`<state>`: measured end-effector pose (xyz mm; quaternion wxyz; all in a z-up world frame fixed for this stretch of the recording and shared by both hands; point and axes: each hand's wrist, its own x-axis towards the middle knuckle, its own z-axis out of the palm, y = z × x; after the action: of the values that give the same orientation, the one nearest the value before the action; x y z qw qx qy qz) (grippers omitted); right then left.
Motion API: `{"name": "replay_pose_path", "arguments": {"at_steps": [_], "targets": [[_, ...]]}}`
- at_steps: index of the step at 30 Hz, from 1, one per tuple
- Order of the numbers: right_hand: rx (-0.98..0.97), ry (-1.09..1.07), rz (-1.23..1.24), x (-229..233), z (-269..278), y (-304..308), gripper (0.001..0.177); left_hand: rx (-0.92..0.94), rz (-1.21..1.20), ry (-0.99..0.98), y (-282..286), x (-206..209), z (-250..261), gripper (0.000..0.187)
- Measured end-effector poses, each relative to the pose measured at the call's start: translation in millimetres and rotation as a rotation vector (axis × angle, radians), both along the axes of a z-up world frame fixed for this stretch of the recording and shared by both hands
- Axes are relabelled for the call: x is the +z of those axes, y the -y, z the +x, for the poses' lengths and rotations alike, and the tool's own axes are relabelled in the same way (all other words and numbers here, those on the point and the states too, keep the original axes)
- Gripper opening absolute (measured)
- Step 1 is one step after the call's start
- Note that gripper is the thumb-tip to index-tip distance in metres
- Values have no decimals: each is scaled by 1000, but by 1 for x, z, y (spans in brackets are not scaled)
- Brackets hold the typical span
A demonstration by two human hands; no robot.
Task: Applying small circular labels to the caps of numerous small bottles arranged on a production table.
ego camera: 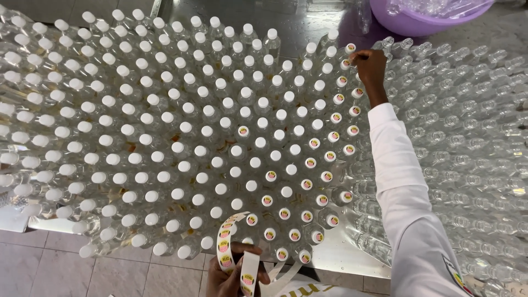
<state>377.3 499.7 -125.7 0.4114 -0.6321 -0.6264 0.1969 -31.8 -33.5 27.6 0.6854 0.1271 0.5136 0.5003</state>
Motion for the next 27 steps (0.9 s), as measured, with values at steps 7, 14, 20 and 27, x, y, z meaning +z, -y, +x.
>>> {"name": "replay_pose_path", "arguments": {"at_steps": [7, 14, 20, 27], "targets": [[331, -330, -142, 185, -142, 258, 21, 42, 181, -138, -47, 26, 4, 39], [598, -285, -104, 211, -212, 462, 52, 29, 165, -343, -55, 29, 1, 24], [377, -338, -178, 222, -244, 496, 45, -45, 523, -491, -32, 33, -10, 25], [302, -220, -93, 215, -253, 522, 30, -198, 595, -343, -3, 51, -36, 65]]}}
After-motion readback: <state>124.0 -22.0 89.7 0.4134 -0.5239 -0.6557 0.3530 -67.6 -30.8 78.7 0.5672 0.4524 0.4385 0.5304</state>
